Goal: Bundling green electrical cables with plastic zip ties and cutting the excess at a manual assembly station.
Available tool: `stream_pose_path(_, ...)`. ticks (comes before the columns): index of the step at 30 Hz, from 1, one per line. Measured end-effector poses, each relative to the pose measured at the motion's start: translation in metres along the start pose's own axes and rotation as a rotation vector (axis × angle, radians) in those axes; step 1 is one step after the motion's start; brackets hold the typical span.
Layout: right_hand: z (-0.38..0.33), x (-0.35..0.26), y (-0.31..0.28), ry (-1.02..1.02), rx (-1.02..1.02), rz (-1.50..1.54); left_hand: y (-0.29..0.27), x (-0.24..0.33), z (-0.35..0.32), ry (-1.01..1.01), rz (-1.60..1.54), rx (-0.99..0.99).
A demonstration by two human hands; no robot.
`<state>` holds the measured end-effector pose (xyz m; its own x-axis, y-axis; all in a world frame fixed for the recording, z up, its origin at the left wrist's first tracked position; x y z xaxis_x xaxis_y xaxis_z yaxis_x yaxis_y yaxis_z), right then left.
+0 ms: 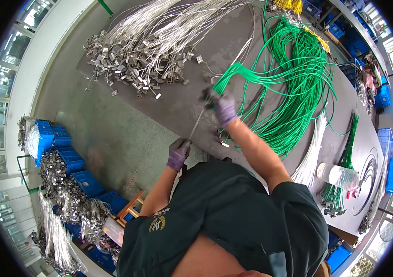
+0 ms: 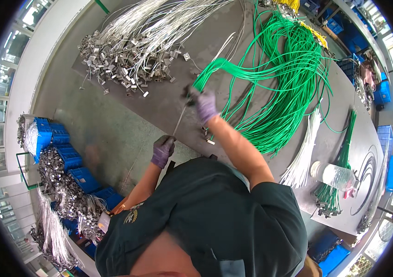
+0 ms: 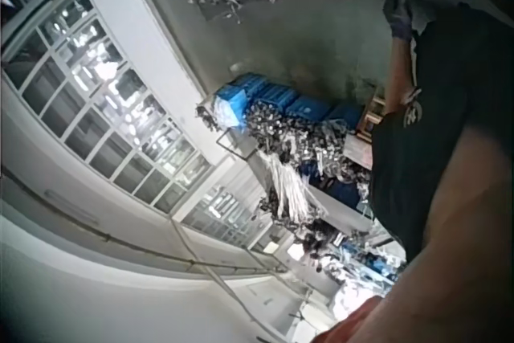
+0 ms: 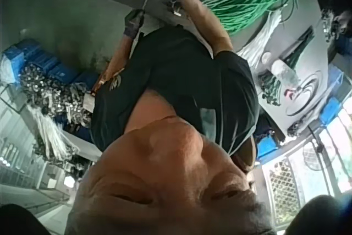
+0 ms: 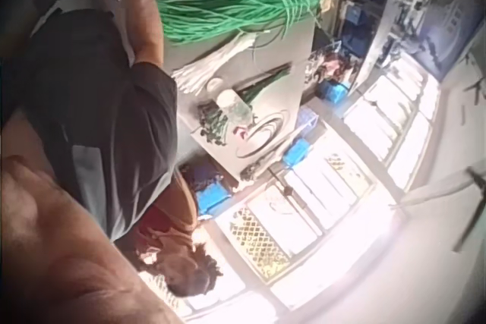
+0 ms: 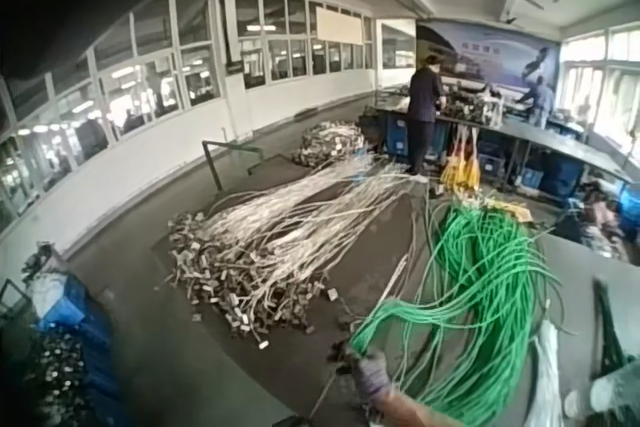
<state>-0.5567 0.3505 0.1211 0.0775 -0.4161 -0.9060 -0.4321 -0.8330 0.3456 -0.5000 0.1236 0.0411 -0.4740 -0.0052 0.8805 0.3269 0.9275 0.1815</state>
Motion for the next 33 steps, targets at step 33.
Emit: stream_pose_path(33,0.074,-0.148,-0.106,-0.34,0.296,-0.01,-0.029,-0.02,-0.017,-0.161,0.003,0.018)
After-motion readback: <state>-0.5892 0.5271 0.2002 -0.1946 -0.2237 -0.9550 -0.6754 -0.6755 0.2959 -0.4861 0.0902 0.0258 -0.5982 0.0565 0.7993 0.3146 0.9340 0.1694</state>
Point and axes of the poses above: each hand's wrist, its own z-axis towards the middle knuckle, its own y-axis out of the palm, x = y × z, the point moved 7 cm from there along z, towards the middle knuckle, and after that the axes turned 6 degrees about -z, right-handed, at the moved point
